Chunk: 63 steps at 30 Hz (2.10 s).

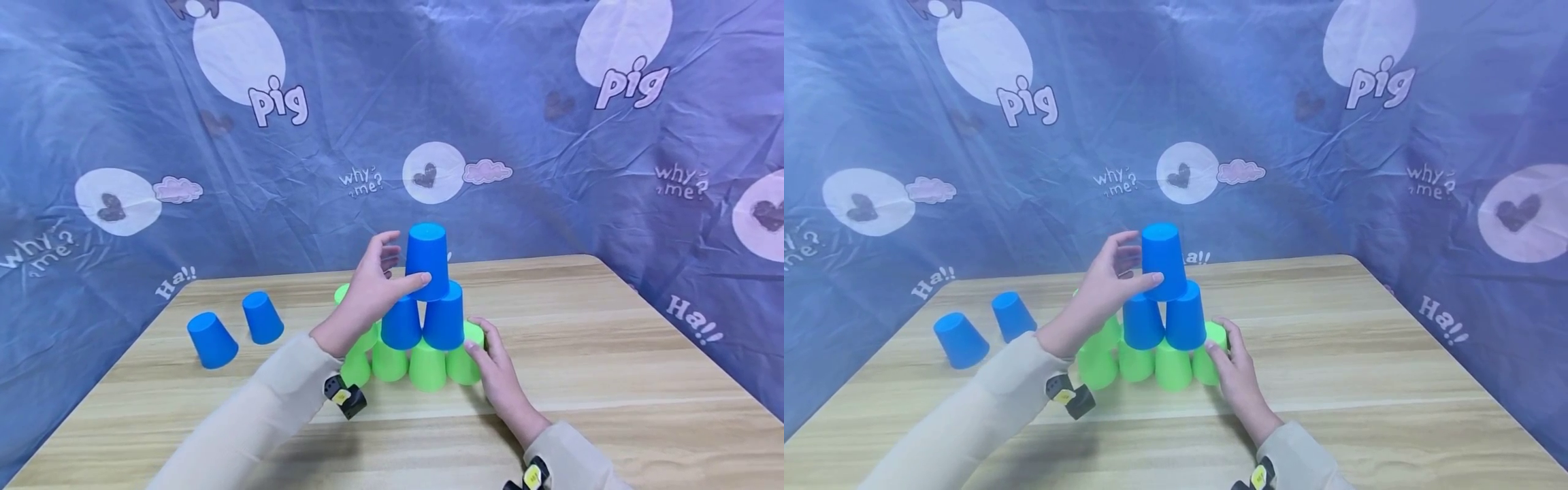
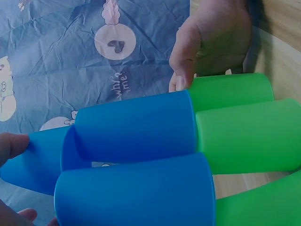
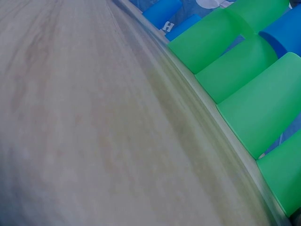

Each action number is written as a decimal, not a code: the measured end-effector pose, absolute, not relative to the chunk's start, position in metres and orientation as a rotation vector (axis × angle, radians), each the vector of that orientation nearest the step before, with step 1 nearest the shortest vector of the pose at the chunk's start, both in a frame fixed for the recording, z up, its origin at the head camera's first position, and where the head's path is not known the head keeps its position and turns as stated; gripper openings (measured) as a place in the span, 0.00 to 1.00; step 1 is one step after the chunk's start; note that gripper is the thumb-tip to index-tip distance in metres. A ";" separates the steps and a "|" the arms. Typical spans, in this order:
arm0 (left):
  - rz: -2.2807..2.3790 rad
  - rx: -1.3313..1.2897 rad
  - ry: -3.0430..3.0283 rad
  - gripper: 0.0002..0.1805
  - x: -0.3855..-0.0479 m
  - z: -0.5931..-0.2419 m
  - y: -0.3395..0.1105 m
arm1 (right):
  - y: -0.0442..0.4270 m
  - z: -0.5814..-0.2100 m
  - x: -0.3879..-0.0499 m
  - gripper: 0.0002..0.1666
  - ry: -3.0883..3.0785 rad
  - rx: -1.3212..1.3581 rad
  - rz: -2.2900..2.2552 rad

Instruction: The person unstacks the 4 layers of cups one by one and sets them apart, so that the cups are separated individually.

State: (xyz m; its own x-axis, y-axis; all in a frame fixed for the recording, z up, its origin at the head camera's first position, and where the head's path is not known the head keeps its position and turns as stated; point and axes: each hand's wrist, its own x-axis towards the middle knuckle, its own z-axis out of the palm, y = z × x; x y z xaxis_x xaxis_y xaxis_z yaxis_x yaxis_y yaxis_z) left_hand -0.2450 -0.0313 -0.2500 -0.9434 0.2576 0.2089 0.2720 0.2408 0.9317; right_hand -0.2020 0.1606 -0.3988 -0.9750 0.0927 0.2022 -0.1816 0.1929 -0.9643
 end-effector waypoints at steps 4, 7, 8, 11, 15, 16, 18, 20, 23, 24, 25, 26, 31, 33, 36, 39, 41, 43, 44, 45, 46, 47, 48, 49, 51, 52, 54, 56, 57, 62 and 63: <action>-1.849 -0.574 -2.466 0.39 -0.246 -0.252 -0.029 | 0.160 -0.398 -0.203 0.23 -2.248 0.086 1.868; -1.824 -0.601 -2.478 0.39 -0.246 -0.252 -0.028 | 0.161 -0.398 -0.203 0.23 -2.250 0.083 1.868; -1.814 -0.601 -2.484 0.39 -0.246 -0.253 -0.027 | 0.161 -0.398 -0.203 0.23 -2.248 0.085 1.869; -1.773 -0.583 -2.513 0.40 -0.246 -0.252 -0.026 | 0.161 -0.398 -0.203 0.23 -2.243 0.091 1.873; -1.705 -0.565 -2.559 0.41 -0.244 -0.250 -0.023 | 0.161 -0.398 -0.202 0.23 -2.249 0.091 1.866; -1.688 -0.565 -2.567 0.41 -0.244 -0.250 -0.022 | 0.161 -0.398 -0.202 0.23 -2.253 0.089 1.862; -1.659 -0.569 -2.574 0.41 -0.243 -0.249 -0.020 | 0.161 -0.399 -0.202 0.23 -2.256 0.088 1.857; -1.631 -0.572 -2.576 0.41 -0.242 -0.248 -0.019 | 0.161 -0.399 -0.202 0.23 -2.254 0.088 1.855; -1.605 -0.573 -2.571 0.41 -0.242 -0.248 -0.018 | 0.161 -0.399 -0.202 0.23 -2.254 0.085 1.853; -1.601 -0.574 -2.569 0.42 -0.242 -0.248 -0.018 | 0.161 -0.399 -0.202 0.23 -2.254 0.087 1.854; -1.601 -0.575 -2.566 0.42 -0.243 -0.248 -0.017 | 0.161 -0.399 -0.202 0.24 -2.256 0.087 1.853; -1.603 -0.577 -2.565 0.42 -0.243 -0.248 -0.017 | 0.161 -0.399 -0.202 0.24 -2.257 0.087 1.854; -1.620 -0.570 -2.559 0.42 -0.242 -0.247 -0.014 | 0.161 -0.399 -0.202 0.23 -2.257 0.088 1.853; -1.631 -0.560 -2.556 0.42 -0.242 -0.246 -0.013 | 0.161 -0.399 -0.202 0.23 -2.257 0.089 1.853; -1.644 -0.552 -2.547 0.41 -0.242 -0.247 -0.013 | 0.161 -0.398 -0.202 0.23 -2.261 0.089 1.854; -1.653 -0.545 -2.533 0.40 -0.242 -0.247 -0.012 | 0.161 -0.398 -0.202 0.23 -2.264 0.088 1.857; -1.657 -0.542 -2.525 0.40 -0.242 -0.247 -0.012 | 0.161 -0.398 -0.202 0.24 -2.263 0.085 1.857; -1.659 -0.539 -2.518 0.40 -0.241 -0.247 -0.012 | 0.161 -0.398 -0.202 0.24 -2.262 0.084 1.853; -1.661 -0.540 -2.514 0.40 -0.241 -0.246 -0.011 | 0.161 -0.398 -0.202 0.24 -2.259 0.084 1.852; -1.661 -0.542 -2.509 0.40 -0.241 -0.246 -0.011 | 0.161 -0.398 -0.202 0.24 -2.258 0.084 1.850; -1.661 -0.544 -2.505 0.40 -0.241 -0.246 -0.011 | 0.161 -0.398 -0.202 0.24 -2.257 0.084 1.849; -1.659 -0.545 -2.502 0.40 -0.240 -0.246 -0.011 | 0.161 -0.398 -0.202 0.24 -2.255 0.084 1.849; -1.660 -0.549 -2.497 0.40 -0.240 -0.246 -0.012 | 0.161 -0.398 -0.202 0.23 -2.255 0.084 1.847; -1.660 -0.556 -2.489 0.40 -0.240 -0.247 -0.012 | 0.161 -0.398 -0.202 0.24 -2.254 0.085 1.847; -1.668 -0.568 -2.469 0.40 -0.239 -0.247 -0.013 | 0.161 -0.398 -0.202 0.23 -2.254 0.085 1.845; -1.672 -0.574 -2.455 0.39 -0.240 -0.248 -0.013 | 0.161 -0.398 -0.202 0.23 -2.253 0.085 1.845; -1.686 -0.590 -2.424 0.39 -0.240 -0.249 -0.014 | 0.161 -0.398 -0.202 0.23 -2.254 0.085 1.845; -1.696 -0.598 -2.392 0.39 -0.240 -0.250 -0.015 | 0.161 -0.398 -0.202 0.23 -2.253 0.087 1.847; -1.697 -0.600 -2.376 0.39 -0.240 -0.251 -0.016 | 0.161 -0.398 -0.202 0.23 -2.253 0.087 1.846; -1.674 -0.609 -2.288 0.38 -0.238 -0.253 -0.021 | 0.161 -0.398 -0.202 0.24 -2.251 0.084 1.849; -1.660 -0.615 -2.267 0.37 -0.237 -0.253 -0.022 | 0.161 -0.399 -0.202 0.23 -2.250 0.083 1.851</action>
State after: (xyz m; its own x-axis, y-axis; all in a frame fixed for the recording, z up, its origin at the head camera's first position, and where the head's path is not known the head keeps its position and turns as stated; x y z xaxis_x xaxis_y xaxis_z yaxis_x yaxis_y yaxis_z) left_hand -0.2371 -0.0217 -0.2534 -0.8753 0.1798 0.4489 0.4822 0.2555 0.8380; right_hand -0.2019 0.1609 -0.3986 -0.9728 0.0994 0.2094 -0.1863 0.2022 -0.9615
